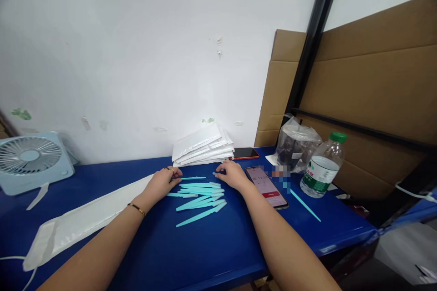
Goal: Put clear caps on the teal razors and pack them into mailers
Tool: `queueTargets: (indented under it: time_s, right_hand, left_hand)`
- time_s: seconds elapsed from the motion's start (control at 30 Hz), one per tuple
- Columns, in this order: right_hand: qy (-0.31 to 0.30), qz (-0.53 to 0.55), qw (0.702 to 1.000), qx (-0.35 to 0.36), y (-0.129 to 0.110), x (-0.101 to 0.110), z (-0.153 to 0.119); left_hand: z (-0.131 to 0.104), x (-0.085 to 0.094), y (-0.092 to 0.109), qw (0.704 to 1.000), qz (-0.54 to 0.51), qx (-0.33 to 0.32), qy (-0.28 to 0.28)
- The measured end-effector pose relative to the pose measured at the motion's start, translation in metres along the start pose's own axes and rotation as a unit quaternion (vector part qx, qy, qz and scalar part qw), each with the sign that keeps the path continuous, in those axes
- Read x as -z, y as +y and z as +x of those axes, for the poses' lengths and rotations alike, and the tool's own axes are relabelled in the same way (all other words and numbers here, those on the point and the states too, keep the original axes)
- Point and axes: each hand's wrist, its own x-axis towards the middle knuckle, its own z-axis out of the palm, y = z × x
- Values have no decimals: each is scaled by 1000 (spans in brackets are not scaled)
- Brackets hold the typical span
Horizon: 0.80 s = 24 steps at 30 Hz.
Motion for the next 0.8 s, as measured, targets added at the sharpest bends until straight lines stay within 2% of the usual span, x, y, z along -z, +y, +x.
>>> queueTargets:
  time_s: [0.07, 0.13, 0.2, 0.3, 0.43, 0.53, 0.8]
  right_hand:
    - [-8, -13, 1000, 18, -2, 2, -2]
    - [-46, -9, 998, 37, -5, 2, -5]
    - [-89, 2, 995, 50, -9, 1, -7]
    - [-118, 20, 991, 59, -15, -2, -7]
    - [-131, 35, 989, 60, -21, -5, -8]
    - [-123, 46, 990, 54, -24, -6, -9]
    - [-119, 97, 988, 8, -28, -9, -9]
  left_hand:
    - [-2, 0, 3, 1000, -21, -9, 13]
    - [-5, 1, 9, 998, -49, -32, 5]
    - [-8, 2, 15, 995, -71, -61, -19]
    - [-10, 0, 21, 991, -95, -77, -63]
    - [-9, -4, 20, 983, -128, -45, -120]
    - [-9, -6, 19, 978, -153, -26, -142]
    - [-11, 0, 26, 983, -139, -32, -117]
